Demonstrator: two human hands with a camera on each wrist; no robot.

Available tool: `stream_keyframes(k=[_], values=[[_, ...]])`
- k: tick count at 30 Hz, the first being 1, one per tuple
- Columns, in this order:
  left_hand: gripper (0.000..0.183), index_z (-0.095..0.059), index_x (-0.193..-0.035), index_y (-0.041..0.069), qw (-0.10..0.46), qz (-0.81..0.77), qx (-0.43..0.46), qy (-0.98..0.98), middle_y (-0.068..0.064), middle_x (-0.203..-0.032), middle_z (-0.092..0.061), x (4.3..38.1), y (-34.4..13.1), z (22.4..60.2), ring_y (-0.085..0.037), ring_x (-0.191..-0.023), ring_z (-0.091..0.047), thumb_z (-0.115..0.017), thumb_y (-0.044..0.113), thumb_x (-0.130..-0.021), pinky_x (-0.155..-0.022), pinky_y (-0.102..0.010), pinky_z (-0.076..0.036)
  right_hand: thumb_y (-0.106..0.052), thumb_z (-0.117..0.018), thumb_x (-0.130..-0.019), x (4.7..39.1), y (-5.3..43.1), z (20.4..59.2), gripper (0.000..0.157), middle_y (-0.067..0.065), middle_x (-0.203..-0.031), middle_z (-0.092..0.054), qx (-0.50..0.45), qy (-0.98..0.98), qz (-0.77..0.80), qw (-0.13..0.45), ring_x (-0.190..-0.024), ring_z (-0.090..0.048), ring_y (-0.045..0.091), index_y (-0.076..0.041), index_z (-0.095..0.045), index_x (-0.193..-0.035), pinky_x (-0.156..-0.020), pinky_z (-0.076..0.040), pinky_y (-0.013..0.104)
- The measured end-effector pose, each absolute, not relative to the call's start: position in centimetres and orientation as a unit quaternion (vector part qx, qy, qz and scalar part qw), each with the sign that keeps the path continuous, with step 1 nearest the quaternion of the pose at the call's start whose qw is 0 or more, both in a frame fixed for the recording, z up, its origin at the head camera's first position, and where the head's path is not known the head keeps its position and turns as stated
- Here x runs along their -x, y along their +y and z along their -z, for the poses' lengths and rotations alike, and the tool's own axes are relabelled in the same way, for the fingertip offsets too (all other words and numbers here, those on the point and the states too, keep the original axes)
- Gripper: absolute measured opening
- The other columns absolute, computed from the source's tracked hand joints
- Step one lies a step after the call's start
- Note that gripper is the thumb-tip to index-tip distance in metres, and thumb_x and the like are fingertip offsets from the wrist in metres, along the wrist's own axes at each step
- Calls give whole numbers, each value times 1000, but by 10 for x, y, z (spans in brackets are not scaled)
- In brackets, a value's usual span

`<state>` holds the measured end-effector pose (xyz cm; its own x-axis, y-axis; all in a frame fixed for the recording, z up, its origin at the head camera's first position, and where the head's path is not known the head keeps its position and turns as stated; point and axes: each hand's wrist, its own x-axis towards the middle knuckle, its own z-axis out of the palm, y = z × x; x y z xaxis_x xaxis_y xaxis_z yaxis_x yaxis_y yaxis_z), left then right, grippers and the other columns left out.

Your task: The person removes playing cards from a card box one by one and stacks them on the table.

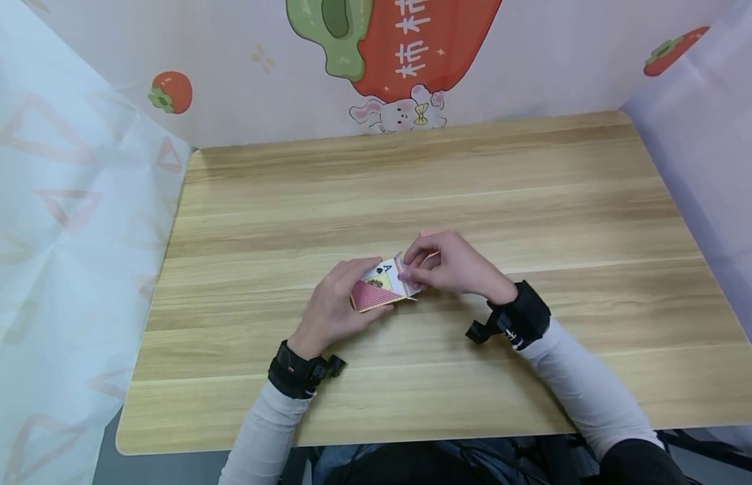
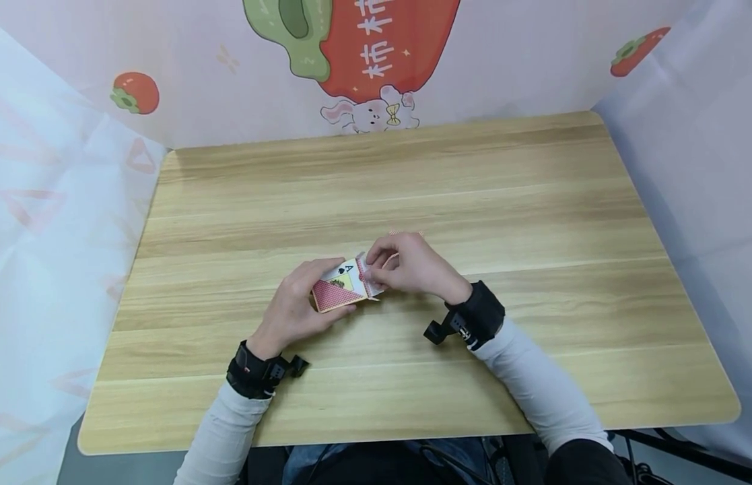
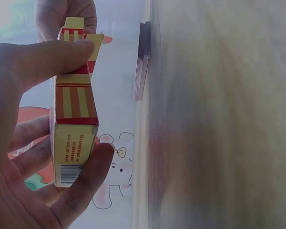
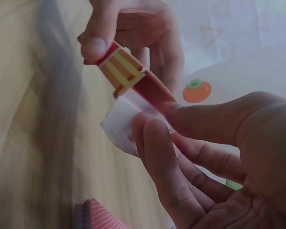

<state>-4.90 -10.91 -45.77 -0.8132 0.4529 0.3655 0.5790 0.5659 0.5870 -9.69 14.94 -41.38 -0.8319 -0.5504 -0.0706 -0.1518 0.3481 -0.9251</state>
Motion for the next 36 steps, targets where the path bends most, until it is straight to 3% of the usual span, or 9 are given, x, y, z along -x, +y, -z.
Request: stream_keyframes(k=[21,26,32,36], values=[[78,-61,-140,10,94,363,307,-875,-7,-131,-68,48,-108,456,-19,-111,-63,-92,33,-72,-85,-38,-56,-3,-81,-82,92,143,422,19,9,-91,-69,229,801,526,172,-78,-67,20,-2,-69,-96,-71,-60,29],[78,-61,-140,9,94,356,301,-880,-7,-131,-68,47,-108,456,-20,-111,-63,-92,33,-72,-84,-38,-56,-5,-81,-84,95,145,421,17,9,-91,-69,211,798,528,201,-79,-70,20,-3,-68,-95,-72,-60,31],[78,-61,-140,9,98,352,293,-883,-6,-132,-68,48,-109,456,-19,-111,-63,-92,33,-72,-84,-38,-56,-8,-77,-89,98,149,417,15,15,-89,-69,163,779,544,267,-72,-75,28,-1,-67,-98,-68,-61,42],[77,-62,-139,10,100,350,284,-887,-5,-131,-68,49,-110,457,-19,-110,-63,-92,35,-72,-84,-38,-56,-8,-74,-91,101,153,414,14,14,-87,-72,153,786,532,275,-69,-74,28,0,-67,-100,-69,-61,48]])
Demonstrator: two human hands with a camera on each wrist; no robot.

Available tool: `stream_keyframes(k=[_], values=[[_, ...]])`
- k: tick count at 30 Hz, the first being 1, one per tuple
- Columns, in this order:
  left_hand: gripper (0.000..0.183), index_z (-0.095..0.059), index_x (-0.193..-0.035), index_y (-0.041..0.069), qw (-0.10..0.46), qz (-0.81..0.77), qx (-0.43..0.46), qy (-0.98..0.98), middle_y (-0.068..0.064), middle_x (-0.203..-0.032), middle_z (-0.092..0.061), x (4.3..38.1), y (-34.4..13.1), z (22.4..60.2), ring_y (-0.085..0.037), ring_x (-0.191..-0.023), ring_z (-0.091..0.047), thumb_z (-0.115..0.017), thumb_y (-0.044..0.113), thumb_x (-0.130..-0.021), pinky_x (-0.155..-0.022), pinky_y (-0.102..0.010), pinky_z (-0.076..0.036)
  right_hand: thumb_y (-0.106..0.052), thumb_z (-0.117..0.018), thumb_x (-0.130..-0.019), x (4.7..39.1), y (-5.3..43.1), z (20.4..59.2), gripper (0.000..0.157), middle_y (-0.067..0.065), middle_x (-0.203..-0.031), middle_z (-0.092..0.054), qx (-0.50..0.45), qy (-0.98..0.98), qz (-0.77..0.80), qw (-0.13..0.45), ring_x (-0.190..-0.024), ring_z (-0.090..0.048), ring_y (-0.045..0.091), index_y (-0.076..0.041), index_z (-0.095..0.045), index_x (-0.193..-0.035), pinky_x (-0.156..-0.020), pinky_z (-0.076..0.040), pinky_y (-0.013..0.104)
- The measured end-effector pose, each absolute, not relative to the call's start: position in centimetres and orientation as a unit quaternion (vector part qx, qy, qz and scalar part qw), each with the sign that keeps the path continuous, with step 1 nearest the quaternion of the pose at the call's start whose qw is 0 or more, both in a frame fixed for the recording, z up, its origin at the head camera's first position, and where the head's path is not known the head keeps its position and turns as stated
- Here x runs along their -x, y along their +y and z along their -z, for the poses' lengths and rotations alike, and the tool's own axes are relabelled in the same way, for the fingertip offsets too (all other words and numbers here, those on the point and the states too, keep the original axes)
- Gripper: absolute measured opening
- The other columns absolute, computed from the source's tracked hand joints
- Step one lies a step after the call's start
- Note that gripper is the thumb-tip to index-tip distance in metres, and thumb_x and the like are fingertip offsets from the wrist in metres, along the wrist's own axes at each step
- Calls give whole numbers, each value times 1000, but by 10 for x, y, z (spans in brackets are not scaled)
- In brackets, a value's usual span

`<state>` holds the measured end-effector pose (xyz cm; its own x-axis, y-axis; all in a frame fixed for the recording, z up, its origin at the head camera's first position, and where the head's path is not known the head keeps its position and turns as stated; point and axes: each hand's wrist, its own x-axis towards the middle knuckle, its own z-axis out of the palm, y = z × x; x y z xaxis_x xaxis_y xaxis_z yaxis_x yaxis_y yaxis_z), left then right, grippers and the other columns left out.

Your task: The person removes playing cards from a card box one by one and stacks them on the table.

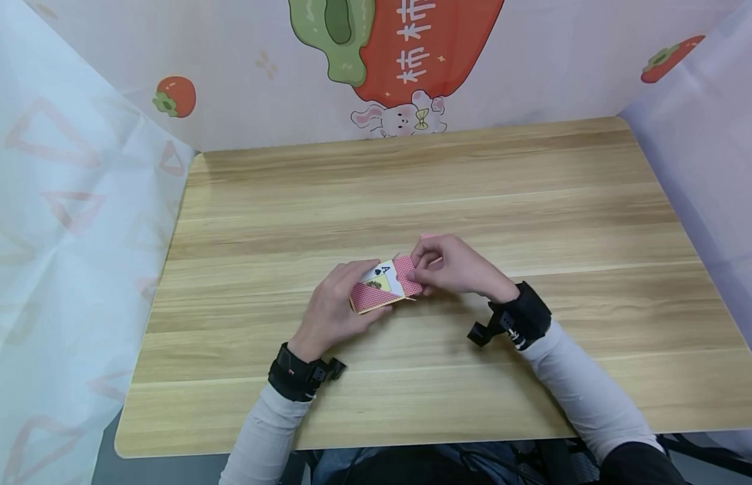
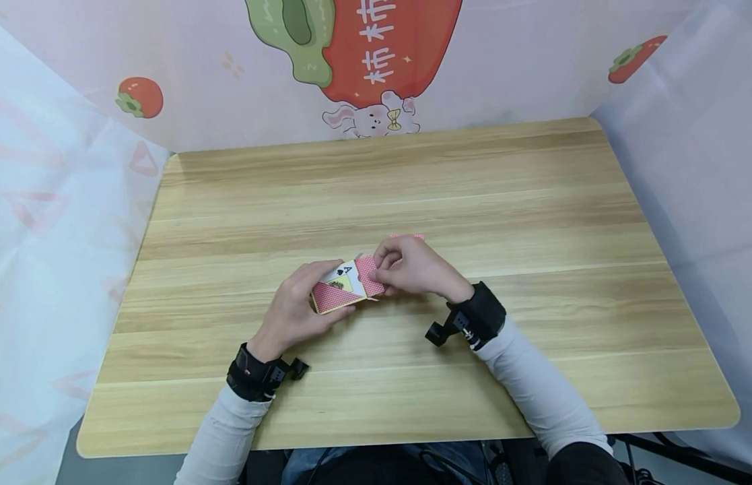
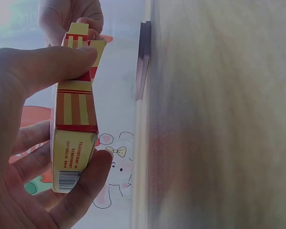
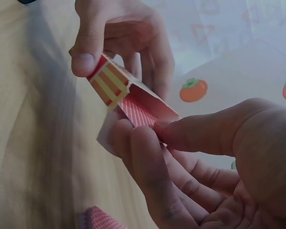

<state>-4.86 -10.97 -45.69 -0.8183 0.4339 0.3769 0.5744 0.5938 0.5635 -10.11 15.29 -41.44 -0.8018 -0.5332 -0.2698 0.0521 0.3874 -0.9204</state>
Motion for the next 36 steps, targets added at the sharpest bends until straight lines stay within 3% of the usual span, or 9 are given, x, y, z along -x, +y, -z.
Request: stream_keyframes(k=[8,13,21,29,32,36], values=[[78,-62,-138,8,103,347,264,-894,-7,-130,-69,48,-110,457,-20,-112,-64,-92,35,-71,-88,-39,-56,-8,-66,-97,107,165,408,18,18,-88,-76,143,765,553,297,-75,-73,47,3,-56,-108,-67,-59,58],[79,-62,-138,7,109,348,260,-894,-8,-130,-69,48,-111,457,-22,-114,-65,-92,36,-71,-91,-40,-56,-7,-67,-96,110,173,407,20,18,-90,-75,136,770,555,284,-77,-72,49,1,-57,-111,-67,-59,56],[79,-62,-138,6,118,350,257,-893,-8,-129,-70,49,-111,457,-21,-113,-65,-92,37,-72,-91,-40,-55,-6,-69,-95,117,191,399,24,17,-99,-73,141,810,521,228,-78,-71,27,0,-63,-117,-70,-60,43],[78,-62,-137,5,119,349,255,-894,-8,-128,-70,50,-111,457,-21,-112,-65,-91,38,-72,-90,-40,-56,-21,-71,-96,129,210,400,28,12,-103,-73,77,813,545,192,-89,-70,38,-4,-73,-119,-79,-59,51],[79,-62,-138,5,115,350,254,-894,-8,-128,-70,50,-111,457,-21,-112,-65,-91,37,-72,-90,-40,-56,-22,-75,-93,135,217,405,31,10,-100,-75,47,795,575,187,-88,-72,33,-2,-73,-117,-81,-59,52],[79,-62,-138,5,114,350,254,-894,-9,-129,-70,50,-110,458,-21,-112,-65,-91,37,-72,-91,-40,-56,-21,-81,-88,141,223,413,37,8,-99,-77,20,776,602,188,-81,-71,23,2,-72,-116,-79,-61,45]])
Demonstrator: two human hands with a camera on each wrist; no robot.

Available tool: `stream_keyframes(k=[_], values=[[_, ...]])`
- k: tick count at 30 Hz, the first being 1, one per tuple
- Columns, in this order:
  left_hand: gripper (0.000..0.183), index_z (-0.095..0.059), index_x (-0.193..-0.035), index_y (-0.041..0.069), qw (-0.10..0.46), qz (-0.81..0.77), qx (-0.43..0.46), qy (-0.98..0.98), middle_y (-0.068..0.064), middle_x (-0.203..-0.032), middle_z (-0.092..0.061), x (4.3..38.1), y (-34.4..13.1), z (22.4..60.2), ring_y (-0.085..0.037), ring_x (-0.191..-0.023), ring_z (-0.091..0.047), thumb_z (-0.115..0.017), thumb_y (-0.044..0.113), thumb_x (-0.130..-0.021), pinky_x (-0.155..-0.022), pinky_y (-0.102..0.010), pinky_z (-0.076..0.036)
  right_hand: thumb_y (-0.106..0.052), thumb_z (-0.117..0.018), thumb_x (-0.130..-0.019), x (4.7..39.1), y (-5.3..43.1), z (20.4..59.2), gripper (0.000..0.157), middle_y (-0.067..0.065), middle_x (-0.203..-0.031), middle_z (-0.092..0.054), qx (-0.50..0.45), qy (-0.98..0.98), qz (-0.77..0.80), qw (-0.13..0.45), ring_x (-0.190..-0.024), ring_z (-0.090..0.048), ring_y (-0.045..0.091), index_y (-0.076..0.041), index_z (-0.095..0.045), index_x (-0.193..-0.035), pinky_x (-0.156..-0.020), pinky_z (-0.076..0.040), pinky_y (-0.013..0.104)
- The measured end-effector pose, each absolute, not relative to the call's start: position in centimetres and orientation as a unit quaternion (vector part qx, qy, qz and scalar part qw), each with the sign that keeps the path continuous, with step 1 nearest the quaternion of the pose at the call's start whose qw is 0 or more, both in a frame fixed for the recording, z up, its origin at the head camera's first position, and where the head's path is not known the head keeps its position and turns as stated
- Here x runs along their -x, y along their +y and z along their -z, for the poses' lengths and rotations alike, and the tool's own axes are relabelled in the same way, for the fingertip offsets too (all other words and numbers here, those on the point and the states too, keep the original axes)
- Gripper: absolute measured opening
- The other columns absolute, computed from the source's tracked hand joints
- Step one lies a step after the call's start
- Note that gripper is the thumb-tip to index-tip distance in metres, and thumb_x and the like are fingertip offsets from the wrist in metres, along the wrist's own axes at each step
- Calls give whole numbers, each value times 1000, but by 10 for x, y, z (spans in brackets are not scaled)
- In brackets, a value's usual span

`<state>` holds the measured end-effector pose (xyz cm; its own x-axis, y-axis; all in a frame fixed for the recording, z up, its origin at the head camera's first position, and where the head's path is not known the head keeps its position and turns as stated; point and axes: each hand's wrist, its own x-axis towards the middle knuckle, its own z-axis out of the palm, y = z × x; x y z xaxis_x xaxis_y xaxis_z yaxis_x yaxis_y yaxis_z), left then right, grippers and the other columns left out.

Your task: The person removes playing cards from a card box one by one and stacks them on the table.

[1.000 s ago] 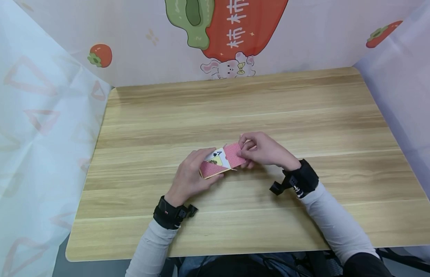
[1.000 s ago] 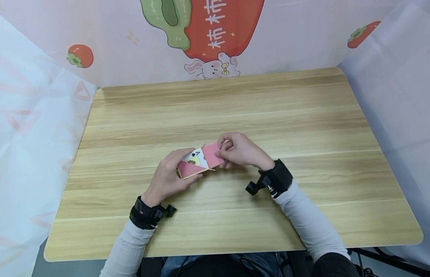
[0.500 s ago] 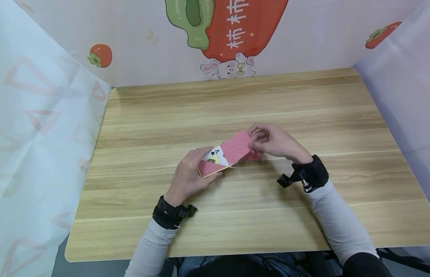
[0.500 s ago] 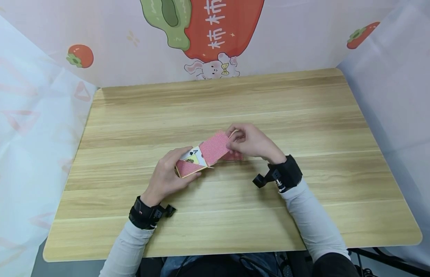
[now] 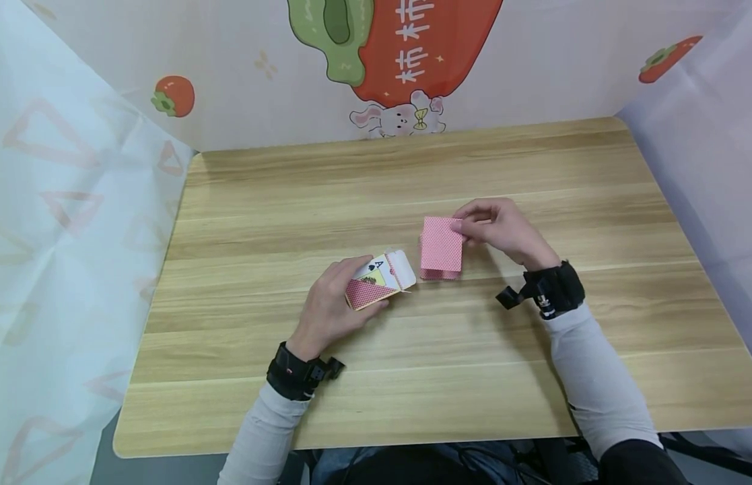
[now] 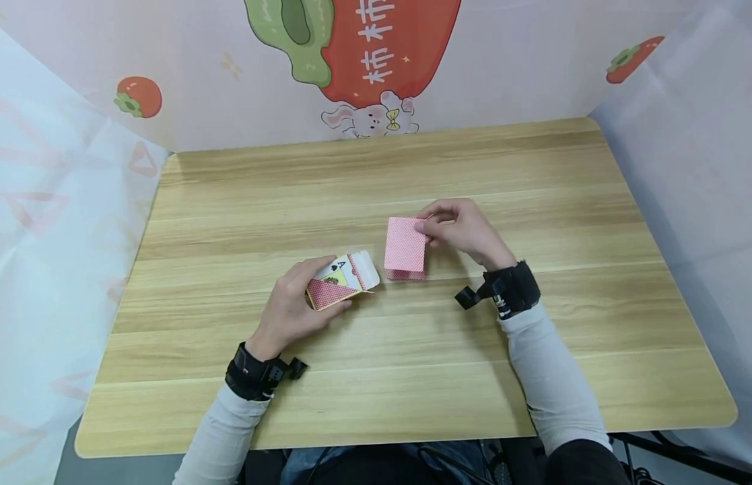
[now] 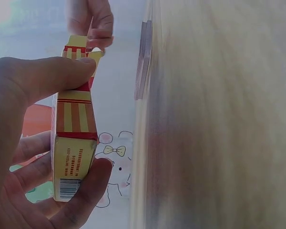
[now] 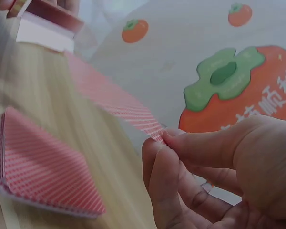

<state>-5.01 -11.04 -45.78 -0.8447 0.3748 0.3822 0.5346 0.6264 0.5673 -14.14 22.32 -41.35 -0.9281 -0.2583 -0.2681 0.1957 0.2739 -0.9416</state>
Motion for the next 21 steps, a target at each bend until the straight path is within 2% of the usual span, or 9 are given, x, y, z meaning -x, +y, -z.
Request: stream_keyframes(k=[7,21], values=[[78,-62,-137,5,118,351,256,-893,-9,-128,-70,50,-111,459,-21,-111,-65,-91,38,-72,-90,-40,-56,-19,-82,-87,149,226,433,40,9,-104,-76,-11,785,585,204,-74,-68,14,2,-75,-119,-71,-61,30],[78,-62,-137,4,116,349,256,-894,-9,-128,-70,50,-111,458,-21,-111,-65,-91,38,-73,-90,-40,-56,-20,-80,-88,148,214,448,33,14,-101,-77,-2,822,542,176,-74,-73,19,1,-77,-114,-69,-61,31]])
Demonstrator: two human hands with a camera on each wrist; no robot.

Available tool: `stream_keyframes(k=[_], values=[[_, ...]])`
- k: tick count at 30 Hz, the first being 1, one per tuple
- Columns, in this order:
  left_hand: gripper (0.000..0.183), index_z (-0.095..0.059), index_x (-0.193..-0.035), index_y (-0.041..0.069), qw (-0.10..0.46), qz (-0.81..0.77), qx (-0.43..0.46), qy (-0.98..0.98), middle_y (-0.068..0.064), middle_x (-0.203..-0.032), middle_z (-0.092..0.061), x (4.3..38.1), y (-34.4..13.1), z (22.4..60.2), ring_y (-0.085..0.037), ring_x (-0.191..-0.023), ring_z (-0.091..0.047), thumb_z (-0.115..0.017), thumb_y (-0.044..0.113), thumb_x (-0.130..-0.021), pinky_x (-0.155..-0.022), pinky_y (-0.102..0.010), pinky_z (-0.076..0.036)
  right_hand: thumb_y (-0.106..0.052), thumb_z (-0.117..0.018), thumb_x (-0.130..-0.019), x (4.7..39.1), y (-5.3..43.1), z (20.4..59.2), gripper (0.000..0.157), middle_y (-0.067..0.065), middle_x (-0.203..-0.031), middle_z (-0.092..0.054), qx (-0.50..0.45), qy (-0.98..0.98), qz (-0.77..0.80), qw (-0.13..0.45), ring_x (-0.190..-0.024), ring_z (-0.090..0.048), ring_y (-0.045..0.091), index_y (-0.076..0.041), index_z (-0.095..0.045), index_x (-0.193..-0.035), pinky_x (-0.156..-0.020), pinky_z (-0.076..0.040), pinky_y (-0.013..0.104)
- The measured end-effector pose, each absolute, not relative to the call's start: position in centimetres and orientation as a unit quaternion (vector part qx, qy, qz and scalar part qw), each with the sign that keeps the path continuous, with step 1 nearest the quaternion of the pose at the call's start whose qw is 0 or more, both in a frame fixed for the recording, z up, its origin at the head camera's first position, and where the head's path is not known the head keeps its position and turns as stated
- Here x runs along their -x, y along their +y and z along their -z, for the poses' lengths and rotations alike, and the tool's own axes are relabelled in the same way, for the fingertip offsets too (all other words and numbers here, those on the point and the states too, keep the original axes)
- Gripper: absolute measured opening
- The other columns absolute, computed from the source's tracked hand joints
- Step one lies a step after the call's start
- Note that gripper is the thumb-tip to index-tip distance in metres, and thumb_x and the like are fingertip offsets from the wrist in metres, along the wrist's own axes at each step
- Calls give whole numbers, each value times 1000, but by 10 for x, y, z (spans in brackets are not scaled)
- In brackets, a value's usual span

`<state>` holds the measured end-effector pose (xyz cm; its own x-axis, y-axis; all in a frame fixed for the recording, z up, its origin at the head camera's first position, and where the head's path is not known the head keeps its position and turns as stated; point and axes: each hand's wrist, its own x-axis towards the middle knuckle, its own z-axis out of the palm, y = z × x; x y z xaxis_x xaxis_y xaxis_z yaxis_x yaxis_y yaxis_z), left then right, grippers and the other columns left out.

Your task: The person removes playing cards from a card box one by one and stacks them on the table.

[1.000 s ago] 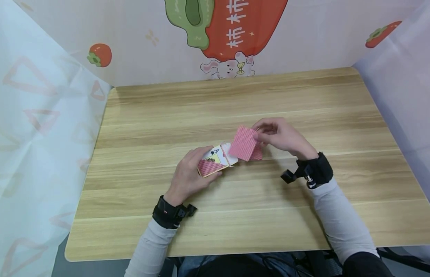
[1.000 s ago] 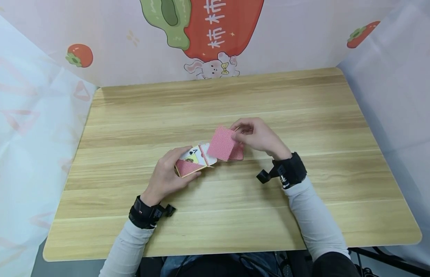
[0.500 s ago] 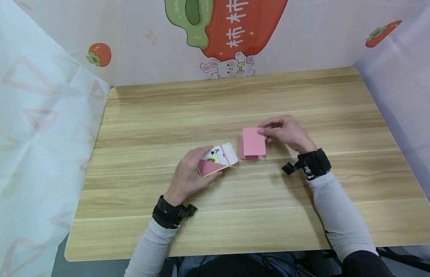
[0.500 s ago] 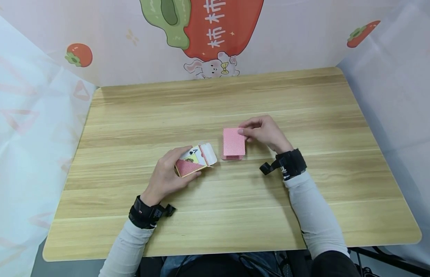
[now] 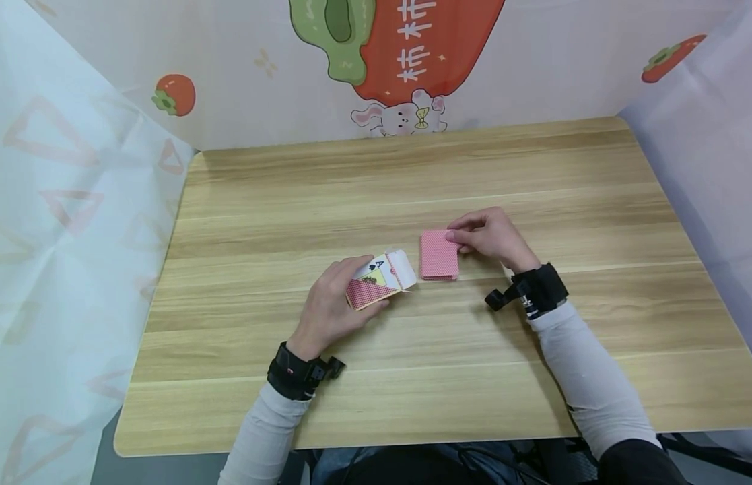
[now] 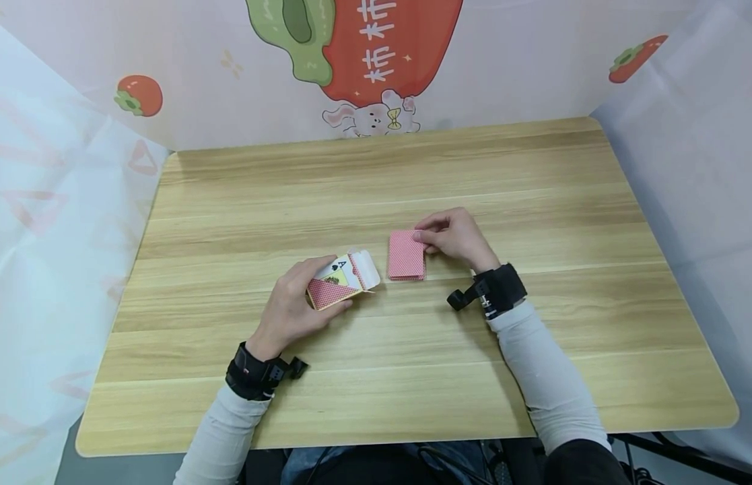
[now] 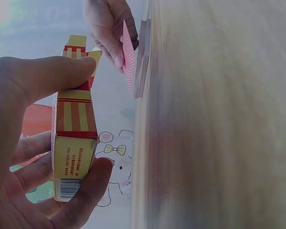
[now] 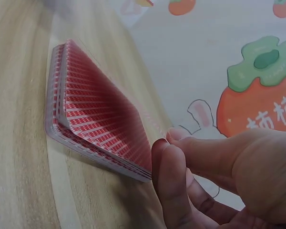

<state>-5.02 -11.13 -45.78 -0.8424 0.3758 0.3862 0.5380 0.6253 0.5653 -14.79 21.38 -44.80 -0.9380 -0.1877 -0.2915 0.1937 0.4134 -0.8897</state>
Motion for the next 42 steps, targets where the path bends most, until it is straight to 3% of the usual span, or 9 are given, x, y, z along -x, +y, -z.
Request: stream_keyframes(k=[25,42], values=[[78,-62,-137,5,115,346,255,-896,-9,-128,-70,50,-111,460,-21,-111,-65,-91,38,-73,-90,-40,-56,-25,-78,-91,145,208,447,24,13,-94,-70,12,891,433,135,-73,-68,22,-5,-76,-103,-63,-50,28],[78,-62,-137,5,111,347,252,-897,-10,-129,-70,50,-110,459,-21,-113,-65,-92,35,-72,-92,-40,-55,-25,-77,-91,145,206,450,23,12,-91,-72,22,903,410,123,-70,-69,21,-5,-77,-103,-62,-49,30]])
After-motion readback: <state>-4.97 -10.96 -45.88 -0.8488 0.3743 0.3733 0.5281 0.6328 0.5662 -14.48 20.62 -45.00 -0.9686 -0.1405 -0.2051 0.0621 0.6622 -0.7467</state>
